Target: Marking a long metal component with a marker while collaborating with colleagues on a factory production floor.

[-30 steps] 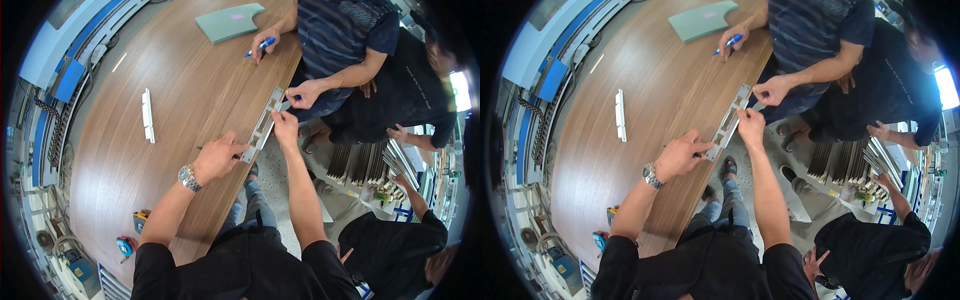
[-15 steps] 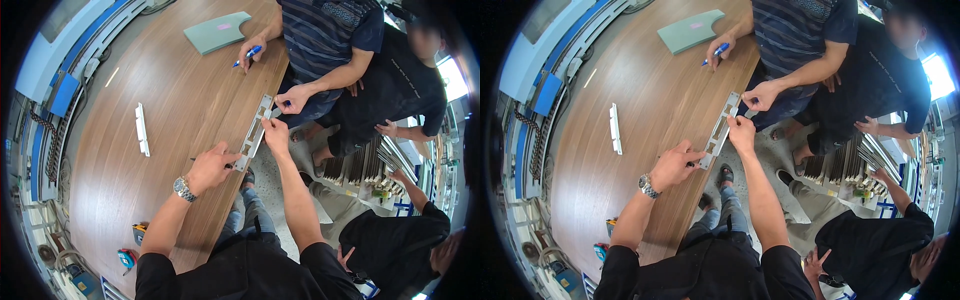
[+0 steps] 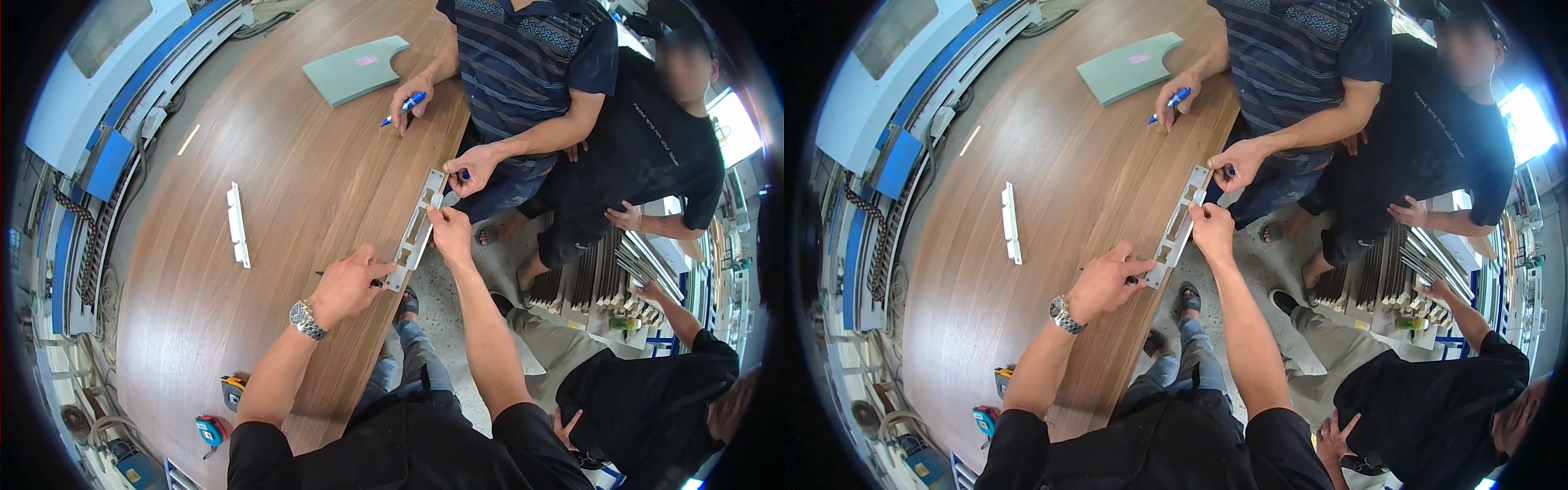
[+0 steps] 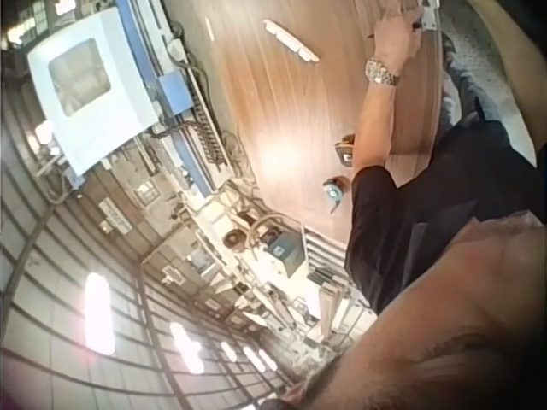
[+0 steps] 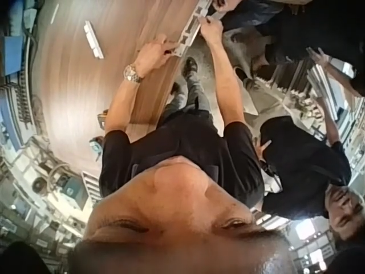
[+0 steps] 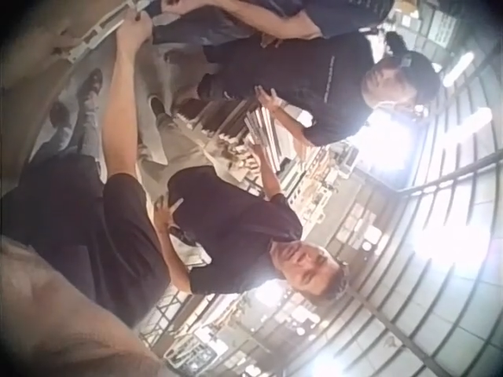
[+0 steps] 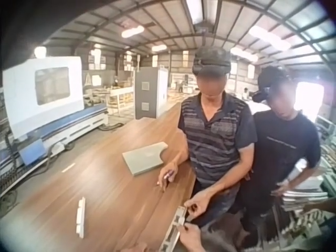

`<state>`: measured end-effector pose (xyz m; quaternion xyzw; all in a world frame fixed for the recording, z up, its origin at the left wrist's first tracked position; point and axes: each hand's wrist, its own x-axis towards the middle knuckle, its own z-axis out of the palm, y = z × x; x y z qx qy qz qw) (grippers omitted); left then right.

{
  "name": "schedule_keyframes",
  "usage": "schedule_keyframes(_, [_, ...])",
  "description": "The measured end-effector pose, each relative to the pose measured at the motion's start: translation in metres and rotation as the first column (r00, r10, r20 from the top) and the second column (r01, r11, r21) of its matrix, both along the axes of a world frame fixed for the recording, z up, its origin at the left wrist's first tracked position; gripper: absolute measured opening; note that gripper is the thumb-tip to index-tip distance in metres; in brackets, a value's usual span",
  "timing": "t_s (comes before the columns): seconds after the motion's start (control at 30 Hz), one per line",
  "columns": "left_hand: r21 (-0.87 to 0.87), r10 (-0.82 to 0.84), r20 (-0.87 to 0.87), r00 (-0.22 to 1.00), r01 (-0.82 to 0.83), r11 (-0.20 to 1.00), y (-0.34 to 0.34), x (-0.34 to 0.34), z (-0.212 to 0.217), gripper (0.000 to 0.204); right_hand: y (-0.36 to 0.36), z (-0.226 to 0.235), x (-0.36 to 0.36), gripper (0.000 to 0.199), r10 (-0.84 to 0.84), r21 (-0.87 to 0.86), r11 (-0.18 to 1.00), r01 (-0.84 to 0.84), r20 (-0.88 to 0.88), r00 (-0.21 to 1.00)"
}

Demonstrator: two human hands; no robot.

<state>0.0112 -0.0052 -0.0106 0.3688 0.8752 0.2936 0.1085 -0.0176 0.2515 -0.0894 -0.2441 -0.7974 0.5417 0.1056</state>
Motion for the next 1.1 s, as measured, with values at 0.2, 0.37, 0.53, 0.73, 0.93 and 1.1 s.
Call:
schedule_keyframes(0.2, [0.003,0.004,-0.012,1.000,-0.004,1.000,-0.001,0.000,-0.004,0.037,-0.002,0.008,0.001,0.046,0.003,-0.054,0.999,-0.001,0.036,0.999])
schedule_keyframes(0.37, [0.009,0.008,-0.005,1.000,-0.008,1.000,-0.001,0.001,-0.002,0.037,-0.003,0.010,0.001,0.043,-0.006,-0.059,0.998,0.009,0.052,0.999])
schedule_keyframes(0.53, [0.008,0.007,0.034,0.999,-0.007,1.000,-0.003,0.000,0.002,0.042,-0.006,0.011,0.001,0.044,-0.012,-0.081,0.997,0.016,0.052,0.999])
schedule_keyframes(0.73, [-0.014,0.001,0.041,0.999,-0.001,1.000,0.014,0.000,0.013,0.050,0.027,-0.049,-0.007,0.045,-0.058,0.013,0.998,0.060,-0.095,0.994])
schedule_keyframes(0.93, [-0.052,0.055,0.052,0.997,-0.052,0.997,-0.001,0.003,0.006,0.049,0.009,-0.002,-0.002,0.051,0.120,0.047,0.990,-0.132,0.209,0.970])
schedule_keyframes(1.1, [-0.061,0.026,-0.012,1.000,-0.027,0.998,-0.001,0.004,0.001,0.045,0.008,-0.012,-0.004,0.050,0.045,0.108,0.993,-0.056,0.109,0.993])
